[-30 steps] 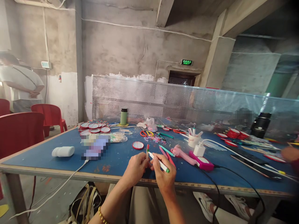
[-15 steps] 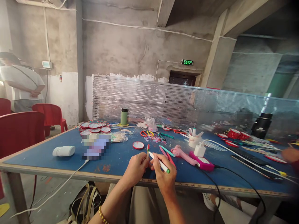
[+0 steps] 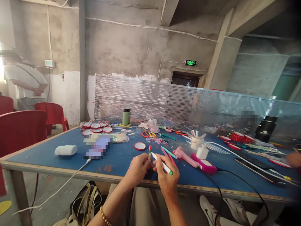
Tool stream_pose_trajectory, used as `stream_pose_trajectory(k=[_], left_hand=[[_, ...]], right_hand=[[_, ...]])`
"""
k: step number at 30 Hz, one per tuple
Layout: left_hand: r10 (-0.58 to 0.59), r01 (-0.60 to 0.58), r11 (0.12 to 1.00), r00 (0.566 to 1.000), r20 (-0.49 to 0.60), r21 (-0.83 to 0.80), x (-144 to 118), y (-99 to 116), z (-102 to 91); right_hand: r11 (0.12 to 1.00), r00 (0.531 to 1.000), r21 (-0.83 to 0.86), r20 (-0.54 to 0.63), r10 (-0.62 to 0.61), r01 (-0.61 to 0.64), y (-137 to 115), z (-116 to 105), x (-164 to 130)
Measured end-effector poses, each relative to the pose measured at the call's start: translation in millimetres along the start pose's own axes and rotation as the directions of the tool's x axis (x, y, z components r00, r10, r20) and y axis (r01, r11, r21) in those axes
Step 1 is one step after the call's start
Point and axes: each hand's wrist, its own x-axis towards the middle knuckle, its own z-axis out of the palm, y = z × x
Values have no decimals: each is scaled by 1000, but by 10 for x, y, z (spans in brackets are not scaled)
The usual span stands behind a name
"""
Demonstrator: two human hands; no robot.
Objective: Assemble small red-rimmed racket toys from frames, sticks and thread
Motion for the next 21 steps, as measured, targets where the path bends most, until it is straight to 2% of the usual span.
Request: stream_pose_trajectory(k=[6, 13, 21], left_hand=[[-1, 1, 1000, 1000, 3, -15, 12, -32, 21], [-20, 20, 999, 1000, 13, -35, 29, 13, 8], [0, 1, 1000, 1000, 12, -29, 26, 37, -13]], right_hand=[[1000, 1000, 18, 25, -16, 15, 2, -14, 5], [999, 1000, 32, -19, 14, -13, -43, 3, 45], [998, 999, 52, 19, 33, -34, -11, 0, 48]])
